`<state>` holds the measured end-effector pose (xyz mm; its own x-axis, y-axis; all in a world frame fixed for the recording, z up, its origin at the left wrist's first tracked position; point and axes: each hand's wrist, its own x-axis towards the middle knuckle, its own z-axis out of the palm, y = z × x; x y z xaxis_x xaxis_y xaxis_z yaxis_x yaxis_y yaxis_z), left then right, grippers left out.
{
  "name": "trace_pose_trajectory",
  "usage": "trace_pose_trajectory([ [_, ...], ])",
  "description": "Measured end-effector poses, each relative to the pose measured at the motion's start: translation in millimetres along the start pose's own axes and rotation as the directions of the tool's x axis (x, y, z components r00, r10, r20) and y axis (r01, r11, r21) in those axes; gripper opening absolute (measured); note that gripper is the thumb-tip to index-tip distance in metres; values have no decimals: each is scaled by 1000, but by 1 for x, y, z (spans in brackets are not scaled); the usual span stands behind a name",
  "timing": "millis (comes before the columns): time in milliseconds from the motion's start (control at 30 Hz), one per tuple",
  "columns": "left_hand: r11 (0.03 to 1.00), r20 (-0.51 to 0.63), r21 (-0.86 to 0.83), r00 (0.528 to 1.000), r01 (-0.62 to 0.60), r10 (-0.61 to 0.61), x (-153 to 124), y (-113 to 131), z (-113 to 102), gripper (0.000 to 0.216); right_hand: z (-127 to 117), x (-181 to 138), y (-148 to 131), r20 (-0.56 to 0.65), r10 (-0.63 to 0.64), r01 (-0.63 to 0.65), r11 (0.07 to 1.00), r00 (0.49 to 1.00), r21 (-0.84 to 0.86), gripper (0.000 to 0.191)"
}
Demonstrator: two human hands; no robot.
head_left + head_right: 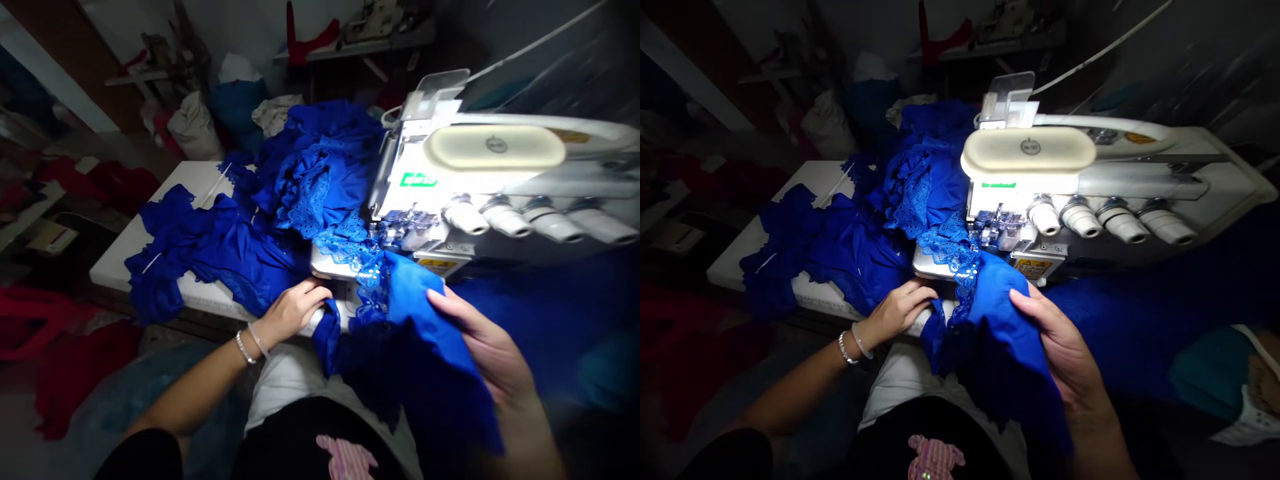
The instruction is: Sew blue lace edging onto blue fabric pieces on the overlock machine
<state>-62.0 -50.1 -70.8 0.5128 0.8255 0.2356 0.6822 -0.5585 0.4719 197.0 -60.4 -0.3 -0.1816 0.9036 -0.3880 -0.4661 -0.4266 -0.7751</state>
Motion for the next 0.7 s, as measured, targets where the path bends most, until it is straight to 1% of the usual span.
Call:
trace_pose_trajectory([
  [67,999,-15,-29,999,-42,41,8,7,-2,24,13,1,1,-38,59,-56,995,998,80,41],
  [100,998,-59,-59,998,-33,30,9,12,-6,25,17,0,2,-45,77,-72,992,996,100,46],
  [133,993,-114,-114,993,-2,-11,9,18,-11,24,19,-1,4,-38,82,-77,992,996,100,49],
  [167,976,-153,-211,985,46,-79,9,24,-17,24,21,-3,6,-18,93,-91,991,996,94,51],
  [200,930,-150,-353,976,98,-160,9,31,-23,28,23,-5,8,12,110,-111,990,994,89,51],
  [233,841,-93,-520,968,151,-231,10,38,-27,39,25,-7,10,47,129,-132,988,991,82,49],
  [267,709,22,-674,965,208,-262,11,45,-30,53,27,-9,13,84,141,-146,987,986,68,47],
  [300,559,166,-781,956,276,-241,13,52,-31,67,28,-11,15,116,139,-146,988,983,48,44],
  [333,415,291,-841,936,348,-196,16,57,-30,77,29,-13,16,131,115,-119,993,985,25,43],
  [367,295,372,-864,912,408,-171,19,62,-29,80,29,-14,17,126,71,-71,997,990,0,43],
  [400,209,413,-870,892,446,-182,23,65,-28,76,28,-15,17,98,17,-14,1000,995,-27,46],
  [433,160,421,-874,879,459,-226,27,67,-28,68,25,-16,16,57,-35,38,998,998,-52,50],
  [467,150,396,-882,874,447,-281,31,68,-30,59,20,-16,15,17,-69,70,995,998,-72,56],
  [500,189,342,-890,880,416,-329,36,68,-33,51,15,-16,14,-5,-69,69,993,998,-91,61],
  [533,286,265,-883,899,372,-349,41,66,-37,44,10,-16,13,0,-35,35,993,999,-110,65],
  [567,432,174,-846,928,312,-328,46,62,-43,39,5,-14,13,24,19,-15,991,1000,-130,67],
  [600,598,79,-766,957,237,-278,52,57,-49,34,1,-13,13,52,75,-66,987,996,-148,66],
  [633,748,-10,-645,977,157,-214,57,50,-55,30,-2,-10,15,73,121,-108,981,990,-162,62],
  [667,860,-83,-504,986,86,-147,63,43,-60,26,-4,-8,17,76,149,-135,976,986,-168,53],
  [700,930,-136,-365,987,35,-90,67,35,-65,24,-4,-5,20,59,153,-141,976,986,-165,45],
])
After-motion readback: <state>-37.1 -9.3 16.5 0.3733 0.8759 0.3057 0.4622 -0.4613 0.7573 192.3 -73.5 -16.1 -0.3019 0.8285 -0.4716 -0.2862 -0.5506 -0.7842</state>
